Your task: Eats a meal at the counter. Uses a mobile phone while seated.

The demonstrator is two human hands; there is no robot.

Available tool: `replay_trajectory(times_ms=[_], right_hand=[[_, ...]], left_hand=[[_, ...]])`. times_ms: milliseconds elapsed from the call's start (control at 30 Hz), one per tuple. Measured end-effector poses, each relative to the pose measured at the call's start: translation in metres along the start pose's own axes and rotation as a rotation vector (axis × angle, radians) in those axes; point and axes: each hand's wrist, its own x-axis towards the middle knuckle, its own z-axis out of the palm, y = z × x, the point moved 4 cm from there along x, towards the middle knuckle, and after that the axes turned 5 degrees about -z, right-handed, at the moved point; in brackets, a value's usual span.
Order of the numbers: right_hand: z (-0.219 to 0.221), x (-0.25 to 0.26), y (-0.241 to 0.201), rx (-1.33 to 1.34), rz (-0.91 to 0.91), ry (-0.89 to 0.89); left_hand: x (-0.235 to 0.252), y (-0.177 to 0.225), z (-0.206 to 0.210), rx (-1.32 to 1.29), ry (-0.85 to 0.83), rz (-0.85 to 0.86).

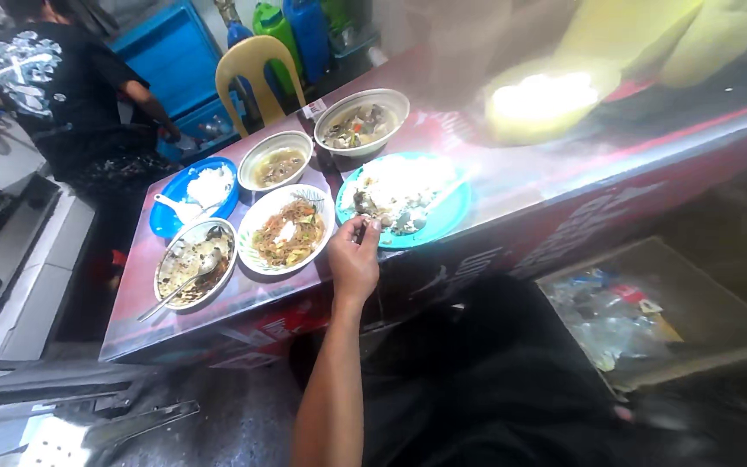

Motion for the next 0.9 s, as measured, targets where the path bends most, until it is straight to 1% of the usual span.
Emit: replay_trajectory(times_ms=[33, 67, 100, 133, 200, 267, 433, 467, 533, 600, 667, 700, 733, 800, 900], right_hand=[[-0.004, 0.010, 0.004, 0.042, -0.015, -0.164], [-0.023, 0.027, 0.011, 0.077, -0.015, -0.372], [-0.034, 0.043, 0.018, 0.084, -0.027, -0.497], [-0.038, 0.051, 0.023, 0.086, -0.042, -0.543], [-0.033, 0.054, 0.026, 0.105, -0.045, -0.564], [-0.030, 0.049, 0.019, 0.048, -0.032, -0.547], [-0.056, 0.033, 0.005, -0.109, 0.152, -0.474], [-0.059, 0.031, 0.002, -0.133, 0.150, -0.479], [-0.054, 0.026, 0.002, -0.133, 0.094, -0.483], [-0.050, 0.037, 0.012, -0.042, 0.067, -0.516], [-0.043, 0.045, 0.020, -0.004, 0.041, -0.484], [-0.039, 0.046, 0.020, -0.027, 0.021, -0.460], [-0.042, 0.050, 0.019, -0.055, 0.016, -0.490], [-0.046, 0.047, 0.016, -0.076, 0.052, -0.512], [-0.050, 0.037, 0.007, -0.007, 0.093, -0.515]], left_hand=[[-0.001, 0.000, 0.001, 0.002, 0.001, 0.003], [-0.001, 0.000, 0.002, 0.000, 0.006, 0.007], [-0.002, 0.000, 0.002, -0.001, 0.011, 0.010], [-0.002, 0.001, 0.001, -0.001, 0.011, 0.009], [-0.002, 0.002, -0.001, -0.001, 0.006, 0.005], [0.000, 0.002, -0.001, 0.007, 0.003, 0.003], [0.000, 0.000, -0.002, 0.028, 0.006, 0.024], [0.000, 0.000, -0.002, 0.027, 0.007, 0.026], [0.000, 0.001, -0.001, 0.034, 0.006, 0.028], [-0.001, 0.001, 0.000, 0.032, 0.008, 0.030], [-0.001, 0.001, -0.001, 0.023, 0.010, 0.025], [-0.001, 0.001, -0.001, 0.016, 0.010, 0.023], [0.000, 0.001, -0.002, 0.010, 0.009, 0.023], [0.000, 0.000, -0.003, 0.011, 0.003, 0.016], [0.000, -0.001, -0.001, -0.002, 0.008, 0.014]])
